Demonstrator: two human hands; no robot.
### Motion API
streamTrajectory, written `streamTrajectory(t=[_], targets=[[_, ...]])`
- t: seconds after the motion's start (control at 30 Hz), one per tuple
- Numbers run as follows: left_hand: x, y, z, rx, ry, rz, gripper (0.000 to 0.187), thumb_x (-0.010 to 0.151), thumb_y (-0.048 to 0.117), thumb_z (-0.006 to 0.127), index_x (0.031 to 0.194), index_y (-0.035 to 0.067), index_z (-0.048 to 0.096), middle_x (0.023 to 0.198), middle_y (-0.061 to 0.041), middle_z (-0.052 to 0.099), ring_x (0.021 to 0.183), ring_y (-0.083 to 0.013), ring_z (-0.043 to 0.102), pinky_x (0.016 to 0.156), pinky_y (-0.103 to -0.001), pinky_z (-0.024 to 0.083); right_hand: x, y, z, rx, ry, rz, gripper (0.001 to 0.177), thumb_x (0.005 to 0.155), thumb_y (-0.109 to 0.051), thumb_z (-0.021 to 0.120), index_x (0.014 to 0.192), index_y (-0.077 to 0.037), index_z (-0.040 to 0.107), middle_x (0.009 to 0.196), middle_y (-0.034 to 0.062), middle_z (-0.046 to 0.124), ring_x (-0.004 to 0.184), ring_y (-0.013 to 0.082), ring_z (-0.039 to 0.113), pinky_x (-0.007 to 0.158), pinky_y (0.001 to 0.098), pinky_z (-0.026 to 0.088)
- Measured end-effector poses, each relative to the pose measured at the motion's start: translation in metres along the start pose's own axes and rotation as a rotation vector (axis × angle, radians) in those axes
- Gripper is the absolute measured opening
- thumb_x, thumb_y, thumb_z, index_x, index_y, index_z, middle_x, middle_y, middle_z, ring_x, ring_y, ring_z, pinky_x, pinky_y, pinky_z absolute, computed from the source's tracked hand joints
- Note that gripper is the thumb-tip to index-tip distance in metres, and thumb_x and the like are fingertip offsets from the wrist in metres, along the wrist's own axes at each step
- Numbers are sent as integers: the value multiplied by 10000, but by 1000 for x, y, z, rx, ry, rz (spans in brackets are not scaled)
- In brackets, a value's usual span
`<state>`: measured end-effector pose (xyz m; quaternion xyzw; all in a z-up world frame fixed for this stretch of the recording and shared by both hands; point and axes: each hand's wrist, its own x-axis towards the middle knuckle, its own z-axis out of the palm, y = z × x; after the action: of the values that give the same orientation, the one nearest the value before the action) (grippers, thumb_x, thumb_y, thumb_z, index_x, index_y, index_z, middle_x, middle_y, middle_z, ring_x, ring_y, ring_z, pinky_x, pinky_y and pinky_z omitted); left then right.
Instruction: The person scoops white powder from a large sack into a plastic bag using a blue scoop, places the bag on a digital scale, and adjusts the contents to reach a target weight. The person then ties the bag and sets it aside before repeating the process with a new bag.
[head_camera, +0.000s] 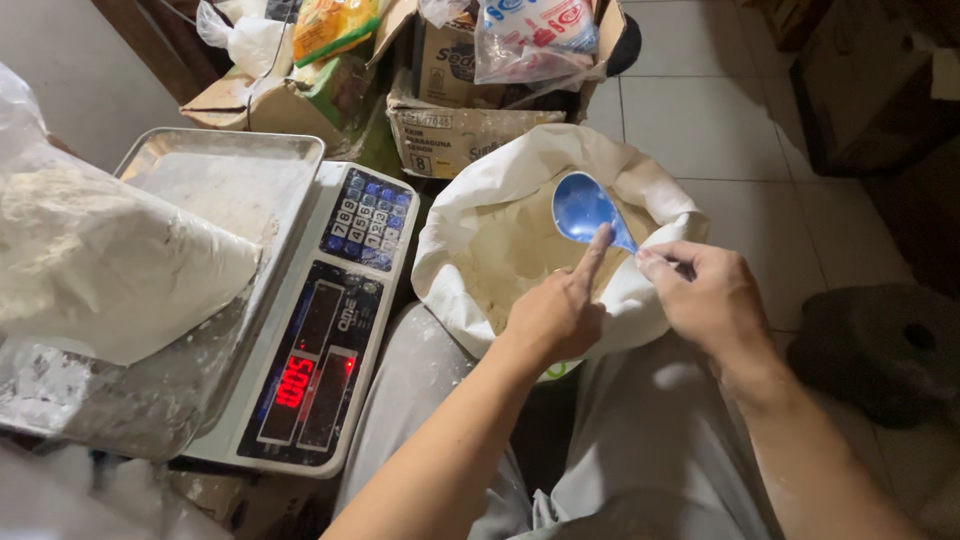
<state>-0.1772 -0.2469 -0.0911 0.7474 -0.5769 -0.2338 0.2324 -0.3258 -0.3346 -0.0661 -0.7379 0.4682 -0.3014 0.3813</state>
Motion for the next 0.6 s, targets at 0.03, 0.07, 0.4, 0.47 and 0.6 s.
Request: streamTrajectory(t=[0.03,0.07,0.4,0.47,0.6], targets=[[1,-6,1,6,5,-6,953,867,247,633,1649,300,91,1180,-241,663,1078,-429,659,948,-508,508,1,5,0,95,-25,41,255,912,-235,712,1062,-45,791,842,58,770,762,122,668,687,272,521],[2,-11,2,41,16,-46,917,877,256,630,1642,280,124,1165,-240,666,1058,-427,666,931,-512,514,1,10,-2,188,-51,83,255,910,-218,707,1056,-26,789,863,42,771,774,99,662,695,248,519],[2,-48,14,44,221,-59,236,913,277,600,987,112,752,940,-190,737,876,-419,707,792,-513,563,-8,30,-2,229,23,119,244,933,-193,708,1067,-5,786,791,-27,638,705,47,517,630,216,424],[-1,-45,10,3,250,-73,268,906,320,608,873,115,776,851,-185,738,811,-425,706,754,-520,567,-10,30,-3,191,14,109,244,939,-194,706,1075,-11,792,778,-25,622,695,51,501,617,222,411],[-4,-35,0,6,257,-155,389,960,426,605,830,94,761,820,-204,722,796,-447,684,755,-545,546,-9,31,-4,211,2,76,241,929,-189,695,1073,-19,787,791,-42,642,705,38,514,630,204,429]])
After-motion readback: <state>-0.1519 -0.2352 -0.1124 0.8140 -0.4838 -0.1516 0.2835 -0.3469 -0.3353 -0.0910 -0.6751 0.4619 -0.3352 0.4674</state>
